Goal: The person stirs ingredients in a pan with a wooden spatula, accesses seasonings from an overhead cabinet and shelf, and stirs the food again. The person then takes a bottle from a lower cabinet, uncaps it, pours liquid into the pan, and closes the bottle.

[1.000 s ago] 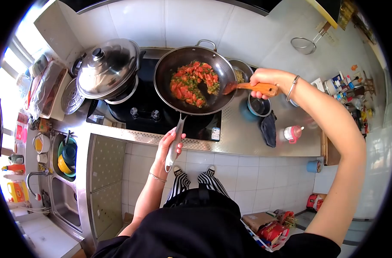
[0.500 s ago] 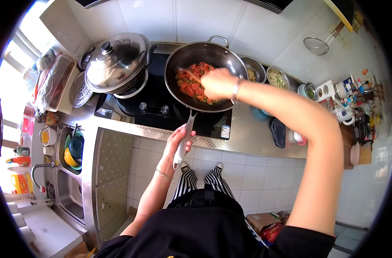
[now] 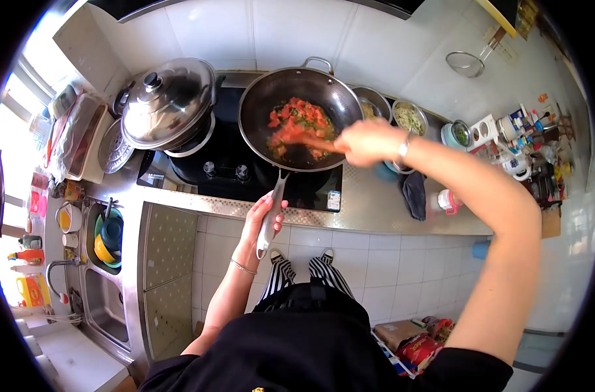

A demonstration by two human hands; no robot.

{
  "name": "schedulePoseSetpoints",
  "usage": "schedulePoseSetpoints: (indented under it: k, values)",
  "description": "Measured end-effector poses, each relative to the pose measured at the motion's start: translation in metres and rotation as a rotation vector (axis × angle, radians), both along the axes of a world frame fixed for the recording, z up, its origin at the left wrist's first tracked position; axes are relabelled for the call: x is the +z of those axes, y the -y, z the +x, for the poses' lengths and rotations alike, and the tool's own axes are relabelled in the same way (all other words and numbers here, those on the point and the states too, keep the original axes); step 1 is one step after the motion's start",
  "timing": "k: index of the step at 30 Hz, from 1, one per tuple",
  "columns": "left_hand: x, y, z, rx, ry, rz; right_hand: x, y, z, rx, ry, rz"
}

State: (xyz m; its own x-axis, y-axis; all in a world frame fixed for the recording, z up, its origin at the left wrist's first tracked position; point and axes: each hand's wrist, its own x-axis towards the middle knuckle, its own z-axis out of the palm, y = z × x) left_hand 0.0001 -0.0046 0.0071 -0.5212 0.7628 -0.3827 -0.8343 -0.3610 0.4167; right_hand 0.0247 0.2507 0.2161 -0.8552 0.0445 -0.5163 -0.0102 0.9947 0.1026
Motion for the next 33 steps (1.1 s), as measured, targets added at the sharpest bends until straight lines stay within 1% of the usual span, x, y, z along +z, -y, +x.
schedulePoseSetpoints:
  k: [2, 4, 6, 7, 8, 10, 12, 13, 14, 16, 17, 19, 20, 22, 24, 25, 28, 30, 31, 32, 33]
  values:
    - [-0.001, 0.0, 0.0, 0.005, -0.008, -0.01, -0.017, -0.04, -0.044, -0.073, 0.027, -0.111]
    - [-0.003, 0.003, 0.001, 0.005, -0.005, -0.024, 0.009, -0.044, -0.068, -0.328, 0.028, -0.257]
    - [-0.002, 0.001, 0.0, 0.013, 0.016, 0.038, 0.012, -0.041, -0.084, -0.433, -0.01, -0.291]
    - [-0.005, 0.001, 0.0, 0.015, 0.025, 0.049, -0.002, -0.04, -0.088, -0.403, -0.059, -0.314]
    - [-0.006, 0.0, 0.001, 0.01, 0.025, 0.051, -0.034, -0.048, -0.091, -0.321, -0.089, -0.242]
    - [-0.006, 0.001, -0.001, 0.013, 0.003, 0.032, -0.057, -0.035, -0.063, -0.241, -0.139, -0.12]
    - [-0.004, 0.002, -0.001, 0.012, 0.004, 0.031, -0.066, -0.046, -0.024, -0.117, -0.209, -0.084]
    - [-0.001, 0.002, -0.001, 0.001, -0.017, -0.004, -0.048, -0.044, -0.007, -0.141, -0.144, -0.064]
    - [0.001, 0.001, -0.001, -0.012, -0.038, -0.038, -0.013, -0.036, 0.007, -0.167, -0.079, -0.043]
    - [0.0, 0.001, -0.001, -0.017, -0.029, -0.031, 0.051, -0.012, 0.029, -0.305, 0.087, -0.051]
    - [0.0, 0.001, -0.002, -0.017, -0.028, -0.029, 0.063, -0.011, 0.038, -0.28, 0.137, -0.06]
    - [-0.001, 0.0, -0.001, -0.021, -0.025, -0.027, 0.064, -0.02, 0.05, -0.203, 0.217, -0.093]
    - [-0.002, 0.0, -0.002, -0.022, -0.024, -0.028, 0.051, -0.024, 0.048, -0.206, 0.215, -0.094]
    - [-0.001, 0.001, -0.002, -0.023, -0.025, -0.026, 0.016, -0.035, 0.033, -0.12, 0.166, -0.092]
    - [0.001, 0.001, -0.001, -0.018, -0.026, -0.024, 0.004, -0.041, -0.002, -0.398, 0.173, -0.211]
    - [0.001, 0.001, 0.0, -0.016, -0.028, -0.033, 0.005, -0.048, -0.011, -0.557, 0.113, -0.38]
    - [0.002, 0.001, -0.002, -0.005, -0.024, -0.031, 0.035, -0.071, -0.03, -0.9, 0.145, -0.605]
    - [0.002, 0.001, -0.001, 0.001, -0.01, -0.016, 0.028, -0.112, -0.039, -0.903, 0.159, -0.576]
    - [0.002, 0.001, -0.001, -0.001, -0.004, -0.008, 0.016, -0.133, -0.045, -0.997, 0.165, -0.697]
    - [0.003, 0.001, -0.001, -0.001, 0.0, 0.0, 0.004, -0.131, -0.054, -0.991, 0.169, -0.697]
    - [0.003, 0.001, -0.001, -0.003, -0.008, -0.011, -0.005, -0.122, -0.067, -1.025, 0.105, -0.782]
